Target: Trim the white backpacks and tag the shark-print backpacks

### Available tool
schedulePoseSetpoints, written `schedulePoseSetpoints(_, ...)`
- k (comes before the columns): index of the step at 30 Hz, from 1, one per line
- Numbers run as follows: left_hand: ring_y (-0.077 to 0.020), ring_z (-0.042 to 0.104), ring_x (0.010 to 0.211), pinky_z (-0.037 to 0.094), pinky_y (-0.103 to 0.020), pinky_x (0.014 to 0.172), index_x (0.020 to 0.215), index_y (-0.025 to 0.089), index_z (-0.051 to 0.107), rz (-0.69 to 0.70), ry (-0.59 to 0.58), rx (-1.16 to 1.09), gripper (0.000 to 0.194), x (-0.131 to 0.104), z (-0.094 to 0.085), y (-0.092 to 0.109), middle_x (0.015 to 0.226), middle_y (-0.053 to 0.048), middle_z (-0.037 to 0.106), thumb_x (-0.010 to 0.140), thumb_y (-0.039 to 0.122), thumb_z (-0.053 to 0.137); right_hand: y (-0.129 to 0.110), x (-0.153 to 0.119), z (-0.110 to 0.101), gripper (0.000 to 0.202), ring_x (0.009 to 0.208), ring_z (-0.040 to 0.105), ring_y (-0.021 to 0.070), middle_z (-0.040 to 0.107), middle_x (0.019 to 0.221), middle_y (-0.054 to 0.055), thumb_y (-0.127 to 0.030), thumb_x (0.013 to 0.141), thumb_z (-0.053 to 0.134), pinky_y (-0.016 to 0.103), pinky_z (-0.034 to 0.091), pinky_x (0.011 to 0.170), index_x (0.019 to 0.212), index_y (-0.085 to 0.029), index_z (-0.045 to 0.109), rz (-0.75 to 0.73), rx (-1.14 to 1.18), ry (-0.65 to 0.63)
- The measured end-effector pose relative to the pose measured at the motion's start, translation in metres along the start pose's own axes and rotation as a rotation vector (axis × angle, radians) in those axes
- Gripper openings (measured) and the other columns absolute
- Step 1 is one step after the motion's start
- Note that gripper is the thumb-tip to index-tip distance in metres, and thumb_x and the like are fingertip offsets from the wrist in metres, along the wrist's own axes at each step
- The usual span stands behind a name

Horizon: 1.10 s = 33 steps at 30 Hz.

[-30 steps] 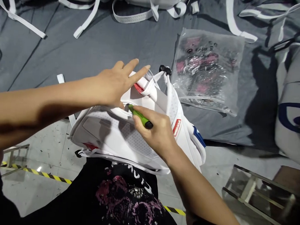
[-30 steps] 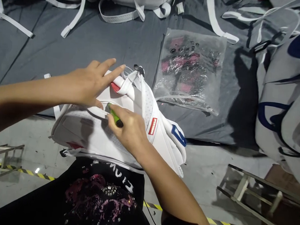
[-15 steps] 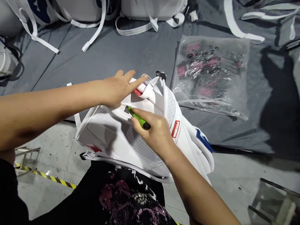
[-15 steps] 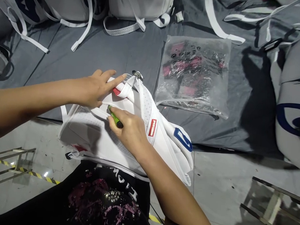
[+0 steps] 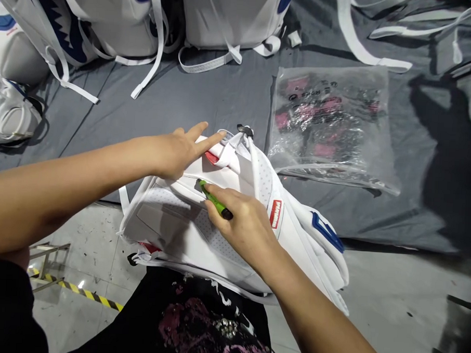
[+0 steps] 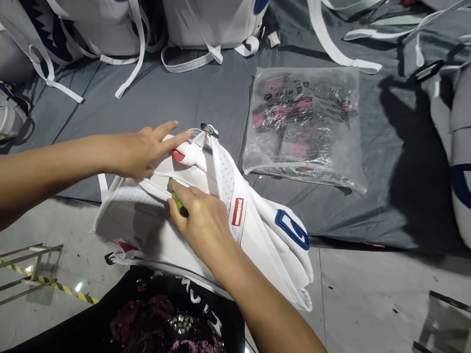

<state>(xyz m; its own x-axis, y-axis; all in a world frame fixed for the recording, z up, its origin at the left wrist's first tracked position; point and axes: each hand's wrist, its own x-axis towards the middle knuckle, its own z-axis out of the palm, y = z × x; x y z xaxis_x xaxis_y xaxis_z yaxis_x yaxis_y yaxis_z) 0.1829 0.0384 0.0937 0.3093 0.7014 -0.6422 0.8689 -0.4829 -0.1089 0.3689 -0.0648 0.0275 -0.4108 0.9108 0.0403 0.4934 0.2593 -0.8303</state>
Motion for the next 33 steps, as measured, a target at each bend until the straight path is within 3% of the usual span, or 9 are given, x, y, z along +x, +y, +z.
schedulePoseSetpoints(8,-0.0393,0.041,0.139,0.049,-0.045,0.100,0.157,0.042,-0.021,0.014,0.009,0.026,0.116,-0.005,-0.004,0.000,0.171,-0.012,-0.002,0.080,0.012,0.061,0.000,0.008,0.011,0.025,0.082,0.071,0.0189,0.075,0.090,0.006,-0.022,0.094,0.057,0.033,0.056,0.078,0.113,-0.020,0.074,-0.103,0.183,-0.070)
schedulePoseSetpoints(14,-0.0376,0.041,0.140,0.047,-0.044,0.102,0.157,0.042,-0.020,0.080,0.071,-0.004,0.113,-0.003,0.002,-0.009,0.171,-0.011,0.003,0.083,0.015,0.060,0.002,0.016,0.014,0.023,0.075,0.067,0.0174,0.071,0.081,0.004,-0.023,0.094,0.057,0.032,0.053,0.073,0.111,-0.020,0.073,-0.109,0.144,-0.098)
schedulePoseSetpoints(18,-0.0382,0.040,0.140,0.048,-0.045,0.102,0.156,0.043,-0.021,0.043,0.071,0.000,0.114,-0.002,0.003,-0.006,0.171,-0.010,0.003,0.082,0.014,0.060,0.002,0.023,0.018,0.028,0.073,0.065,0.0166,0.071,0.083,0.004,-0.024,0.096,0.053,0.031,0.051,0.071,0.116,-0.020,0.072,-0.145,0.093,-0.064)
schedulePoseSetpoints(23,-0.0379,0.044,0.138,0.051,-0.042,0.097,0.158,0.044,-0.017,0.007,0.042,-0.002,0.114,-0.003,0.001,-0.003,0.171,-0.010,0.004,0.080,0.009,0.059,-0.002,0.022,0.015,0.027,0.075,0.065,0.0166,0.072,0.087,0.005,-0.023,0.096,0.052,0.029,0.046,0.068,0.113,-0.020,0.072,-0.109,0.045,-0.052)
schedulePoseSetpoints(28,-0.0385,0.048,0.134,0.051,-0.044,0.098,0.159,0.041,-0.014,0.056,0.125,0.016,0.111,-0.005,0.007,-0.010,0.170,-0.014,0.010,0.081,0.008,0.057,-0.018,0.024,0.012,0.025,0.082,0.064,0.0160,0.074,0.092,0.004,-0.026,0.097,0.053,0.027,0.043,0.071,0.112,-0.023,0.072,-0.047,-0.007,-0.126)
schedulePoseSetpoints(33,-0.0405,0.054,0.129,0.053,-0.045,0.095,0.161,0.037,-0.010,0.069,0.135,0.046,0.113,0.005,0.014,-0.016,0.168,-0.018,0.016,0.079,0.009,0.062,-0.021,0.030,0.007,0.023,0.082,0.065,0.0154,0.075,0.090,0.004,-0.030,0.097,0.056,0.026,0.044,0.073,0.110,-0.022,0.073,0.057,-0.055,-0.110)
